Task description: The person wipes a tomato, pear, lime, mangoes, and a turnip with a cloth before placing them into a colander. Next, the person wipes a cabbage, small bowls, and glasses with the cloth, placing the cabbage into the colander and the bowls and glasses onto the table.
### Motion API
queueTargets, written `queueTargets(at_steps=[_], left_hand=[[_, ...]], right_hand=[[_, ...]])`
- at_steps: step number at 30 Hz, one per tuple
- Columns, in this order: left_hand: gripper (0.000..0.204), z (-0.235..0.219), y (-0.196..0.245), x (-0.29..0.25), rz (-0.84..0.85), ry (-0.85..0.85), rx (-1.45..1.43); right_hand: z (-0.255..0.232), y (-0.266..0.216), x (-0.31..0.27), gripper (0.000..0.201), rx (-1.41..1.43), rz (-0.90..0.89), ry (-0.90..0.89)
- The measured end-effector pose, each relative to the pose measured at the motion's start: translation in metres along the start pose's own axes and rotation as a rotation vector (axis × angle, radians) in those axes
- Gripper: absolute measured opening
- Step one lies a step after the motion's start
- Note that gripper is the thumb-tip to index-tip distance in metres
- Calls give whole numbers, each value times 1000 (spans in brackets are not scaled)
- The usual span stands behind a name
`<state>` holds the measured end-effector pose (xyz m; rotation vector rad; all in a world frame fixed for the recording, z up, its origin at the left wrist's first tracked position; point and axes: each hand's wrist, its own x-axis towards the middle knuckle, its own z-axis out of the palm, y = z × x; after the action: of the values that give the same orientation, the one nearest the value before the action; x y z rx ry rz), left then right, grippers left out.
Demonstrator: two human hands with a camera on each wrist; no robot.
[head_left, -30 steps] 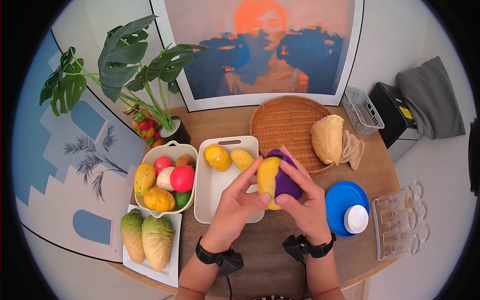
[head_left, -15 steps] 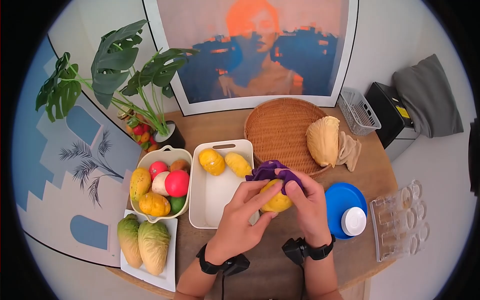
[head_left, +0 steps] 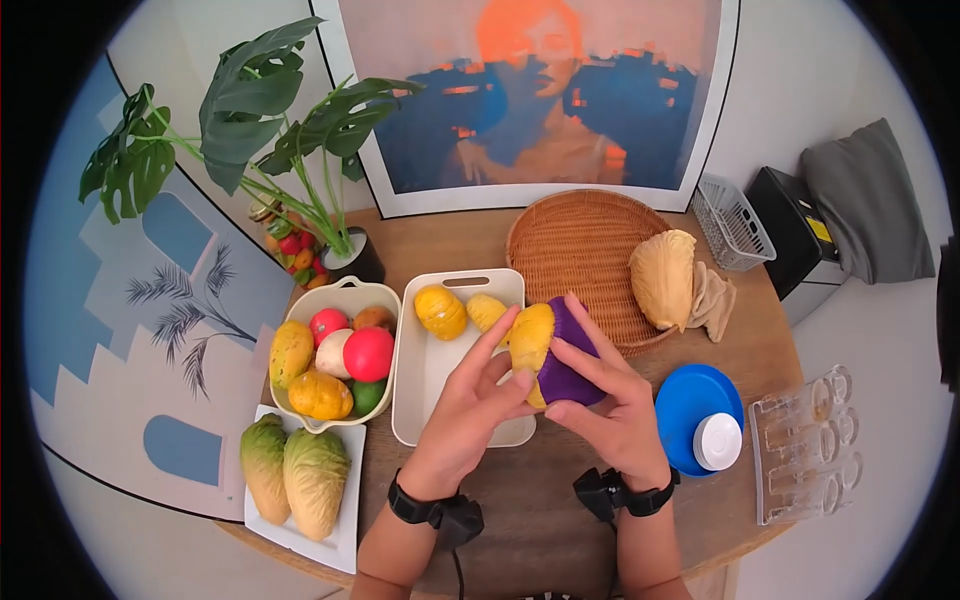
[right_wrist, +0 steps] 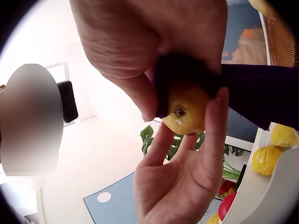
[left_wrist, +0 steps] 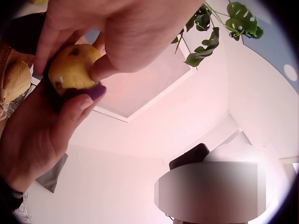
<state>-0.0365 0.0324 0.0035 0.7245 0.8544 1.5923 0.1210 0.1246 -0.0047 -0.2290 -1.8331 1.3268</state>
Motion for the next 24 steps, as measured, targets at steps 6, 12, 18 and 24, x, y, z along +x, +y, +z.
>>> queueTargets(at_steps=[6, 12, 18, 24], left_hand=[[71, 1, -5, 1, 91, -66, 189], [73, 9, -16, -3, 423, -50, 855], [74, 15, -16, -2, 539, 6, 1042], [78, 25, -20, -5, 546, 100, 1107]], right_hand=[[2, 0, -3, 59, 85, 113, 124], [1, -5, -2, 50, 268, 247, 212], [7, 0, -2, 41, 264, 225, 275], [10, -3, -1, 41, 228, 252, 300]])
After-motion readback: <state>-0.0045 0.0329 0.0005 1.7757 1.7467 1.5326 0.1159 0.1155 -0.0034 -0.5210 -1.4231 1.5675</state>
